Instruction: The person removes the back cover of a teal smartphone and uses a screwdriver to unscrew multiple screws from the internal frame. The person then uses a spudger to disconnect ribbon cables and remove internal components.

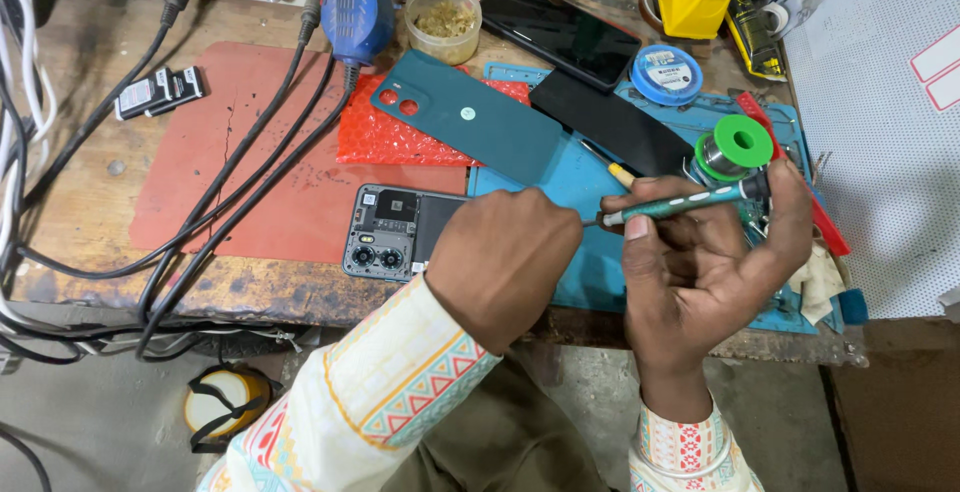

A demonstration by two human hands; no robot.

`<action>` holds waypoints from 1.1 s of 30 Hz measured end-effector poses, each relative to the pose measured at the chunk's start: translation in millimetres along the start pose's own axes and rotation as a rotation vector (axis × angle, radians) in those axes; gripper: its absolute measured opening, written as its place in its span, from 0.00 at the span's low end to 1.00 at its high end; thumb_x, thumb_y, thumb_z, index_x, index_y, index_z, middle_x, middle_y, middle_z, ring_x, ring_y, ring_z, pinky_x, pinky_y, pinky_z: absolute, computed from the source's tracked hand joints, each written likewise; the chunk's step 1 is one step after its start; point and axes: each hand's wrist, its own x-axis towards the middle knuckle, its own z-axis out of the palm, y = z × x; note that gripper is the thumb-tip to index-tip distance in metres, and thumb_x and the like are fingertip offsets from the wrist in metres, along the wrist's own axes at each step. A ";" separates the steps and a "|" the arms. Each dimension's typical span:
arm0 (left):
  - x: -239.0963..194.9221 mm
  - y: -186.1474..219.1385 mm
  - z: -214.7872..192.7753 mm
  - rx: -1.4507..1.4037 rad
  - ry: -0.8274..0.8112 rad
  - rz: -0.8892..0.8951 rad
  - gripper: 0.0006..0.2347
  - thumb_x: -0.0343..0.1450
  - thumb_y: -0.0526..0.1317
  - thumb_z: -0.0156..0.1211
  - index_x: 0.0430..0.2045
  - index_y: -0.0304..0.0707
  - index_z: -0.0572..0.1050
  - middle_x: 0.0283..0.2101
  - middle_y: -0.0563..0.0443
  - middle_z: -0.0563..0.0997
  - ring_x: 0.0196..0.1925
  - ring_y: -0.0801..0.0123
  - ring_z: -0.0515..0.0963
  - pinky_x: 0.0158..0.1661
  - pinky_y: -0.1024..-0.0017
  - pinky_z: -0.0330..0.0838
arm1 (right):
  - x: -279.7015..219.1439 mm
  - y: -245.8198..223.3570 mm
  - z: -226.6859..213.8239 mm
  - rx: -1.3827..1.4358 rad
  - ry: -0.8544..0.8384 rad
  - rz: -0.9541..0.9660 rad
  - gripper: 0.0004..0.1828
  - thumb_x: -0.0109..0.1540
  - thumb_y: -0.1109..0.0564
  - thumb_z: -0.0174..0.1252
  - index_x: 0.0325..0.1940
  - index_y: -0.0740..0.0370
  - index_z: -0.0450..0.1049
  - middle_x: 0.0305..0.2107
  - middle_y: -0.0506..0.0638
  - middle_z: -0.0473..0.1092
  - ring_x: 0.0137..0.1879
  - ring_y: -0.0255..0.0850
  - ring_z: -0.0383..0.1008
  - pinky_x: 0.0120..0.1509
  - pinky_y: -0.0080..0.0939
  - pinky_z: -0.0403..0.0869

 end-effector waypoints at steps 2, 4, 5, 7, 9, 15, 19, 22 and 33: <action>11.1 -2.1 0.8 0.005 -0.042 0.004 0.00 0.63 0.34 0.62 0.22 0.38 0.79 0.29 0.41 0.81 0.33 0.49 0.84 0.31 0.57 0.77 | -1.9 1.4 -1.9 0.008 0.011 0.003 0.41 0.77 0.67 0.58 0.81 0.49 0.38 0.49 0.62 0.73 0.49 0.46 0.81 0.56 0.39 0.81; 20.6 -2.3 3.5 0.003 -0.064 -0.030 0.01 0.61 0.33 0.63 0.23 0.39 0.80 0.30 0.40 0.81 0.34 0.49 0.84 0.31 0.57 0.78 | -4.2 3.9 -4.0 -0.002 0.014 -0.001 0.41 0.77 0.67 0.58 0.82 0.49 0.38 0.49 0.62 0.73 0.49 0.46 0.80 0.55 0.38 0.80; 24.3 -1.7 4.9 0.001 -0.075 -0.048 0.02 0.61 0.33 0.64 0.23 0.40 0.80 0.30 0.40 0.82 0.35 0.49 0.84 0.32 0.57 0.78 | -5.1 5.2 -4.5 0.001 0.021 -0.002 0.41 0.77 0.67 0.58 0.82 0.49 0.38 0.49 0.62 0.73 0.49 0.45 0.80 0.55 0.38 0.80; 28.5 0.4 7.6 0.023 -0.133 -0.071 0.02 0.61 0.33 0.64 0.23 0.41 0.80 0.31 0.41 0.82 0.36 0.49 0.85 0.33 0.57 0.79 | -6.8 7.4 -5.0 0.021 0.034 0.003 0.42 0.77 0.67 0.59 0.82 0.49 0.38 0.48 0.62 0.73 0.48 0.45 0.80 0.55 0.38 0.80; 28.9 -2.5 7.7 0.028 -0.149 -0.060 0.03 0.60 0.33 0.65 0.23 0.41 0.80 0.31 0.41 0.82 0.36 0.49 0.85 0.33 0.57 0.79 | -6.0 9.7 -4.7 0.048 0.032 -0.001 0.42 0.77 0.67 0.59 0.82 0.49 0.37 0.48 0.62 0.73 0.48 0.45 0.80 0.54 0.38 0.80; 19.0 -17.6 7.8 -0.058 -0.065 0.043 0.08 0.53 0.35 0.69 0.21 0.37 0.78 0.29 0.38 0.81 0.33 0.45 0.83 0.33 0.54 0.77 | -7.0 12.8 -5.6 0.046 0.025 -0.021 0.42 0.78 0.67 0.59 0.82 0.48 0.37 0.48 0.62 0.73 0.47 0.45 0.80 0.54 0.38 0.81; 15.7 -23.9 8.3 -0.132 0.028 0.075 0.09 0.52 0.36 0.69 0.20 0.35 0.77 0.28 0.36 0.80 0.32 0.41 0.81 0.33 0.52 0.75 | -5.7 13.0 -5.6 0.023 0.012 -0.036 0.41 0.79 0.67 0.58 0.82 0.48 0.38 0.47 0.62 0.73 0.46 0.45 0.80 0.53 0.38 0.81; 16.0 -28.7 8.4 -0.150 0.040 0.074 0.10 0.52 0.38 0.69 0.18 0.33 0.75 0.27 0.35 0.79 0.32 0.40 0.80 0.34 0.51 0.75 | -4.2 12.3 -4.2 0.039 0.009 -0.036 0.41 0.78 0.67 0.59 0.82 0.48 0.38 0.47 0.61 0.73 0.46 0.44 0.80 0.52 0.37 0.81; 23.2 -41.4 0.9 -0.273 -0.072 0.086 0.11 0.55 0.40 0.68 0.18 0.30 0.75 0.27 0.31 0.79 0.34 0.37 0.80 0.36 0.50 0.75 | 1.6 9.3 -1.6 -0.008 -0.164 0.009 0.41 0.73 0.71 0.59 0.80 0.53 0.42 0.51 0.62 0.74 0.52 0.45 0.82 0.57 0.36 0.81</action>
